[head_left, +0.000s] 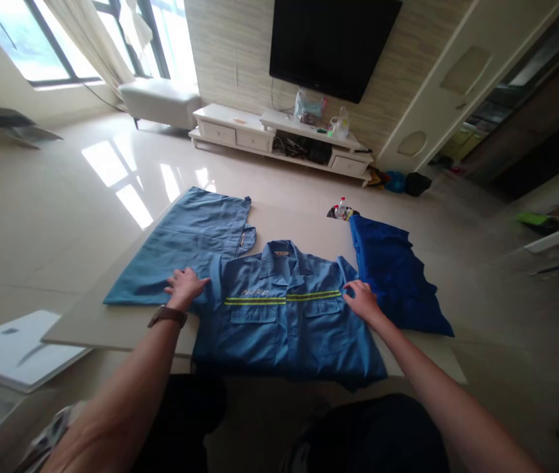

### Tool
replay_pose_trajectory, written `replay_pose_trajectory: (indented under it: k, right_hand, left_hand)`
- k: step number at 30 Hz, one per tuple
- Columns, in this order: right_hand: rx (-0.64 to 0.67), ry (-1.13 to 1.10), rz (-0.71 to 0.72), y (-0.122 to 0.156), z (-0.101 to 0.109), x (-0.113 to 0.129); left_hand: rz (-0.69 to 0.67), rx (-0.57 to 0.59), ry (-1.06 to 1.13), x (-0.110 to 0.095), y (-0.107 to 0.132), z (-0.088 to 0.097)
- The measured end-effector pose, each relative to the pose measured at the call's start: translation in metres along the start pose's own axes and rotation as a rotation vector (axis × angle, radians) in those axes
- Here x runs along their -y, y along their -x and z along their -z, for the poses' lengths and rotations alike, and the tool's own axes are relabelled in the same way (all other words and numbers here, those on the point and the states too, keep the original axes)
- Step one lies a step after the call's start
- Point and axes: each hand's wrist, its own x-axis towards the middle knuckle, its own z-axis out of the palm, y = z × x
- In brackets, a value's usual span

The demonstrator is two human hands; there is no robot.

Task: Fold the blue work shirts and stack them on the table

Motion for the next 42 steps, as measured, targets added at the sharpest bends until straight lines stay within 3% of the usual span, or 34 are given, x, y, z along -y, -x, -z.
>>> replay_pose_trajectory:
  k: [8,14,18,22,27,32,35,38,42]
  right_hand:
    - [0.131,-0.116,0.348,-0.076,-0.052,0.1]
    - [0.184,-0.105,0.419,-0.132,-0.091,0.184]
    - [0.238,-0.063,0.36,-0.154,-0.127,0.213]
    - [0.232,-0.045,0.329,-0.172,-0.158,0.22]
    - [0.173,-0.066,0.319,-0.21,-0.175,0.228]
    - [0.142,-0.101,0.365,-0.239,-0.162,0.223]
    - [0.054,-0.085,0.333,-0.236,-0.151,0.201]
    - [0.074,-0.043,0.315,-0.227,-0.145,0.173]
    - [0.109,-0.016,0.304,-0.225,-0.127,0.143]
  left_hand:
    - [-0.099,-0.021,-0.062,0.003,-0.007,0.014]
    - [-0.19,-0.092,0.05,-0.009,0.026,0.051]
    - [-0.212,-0.2,0.03,-0.016,0.055,0.073]
    - [-0.265,-0.263,0.038,-0.019,0.078,0.082]
    - [-0.538,-0.342,0.058,-0.027,0.094,0.076]
    - [-0.679,-0.288,0.073,-0.04,0.101,0.065]
    - [-0.697,-0.286,0.077,-0.045,0.105,0.062]
    - [-0.73,-0.268,0.069,-0.049,0.109,0.058]
    - [-0.911,-0.062,0.006,-0.05,0.111,0.046]
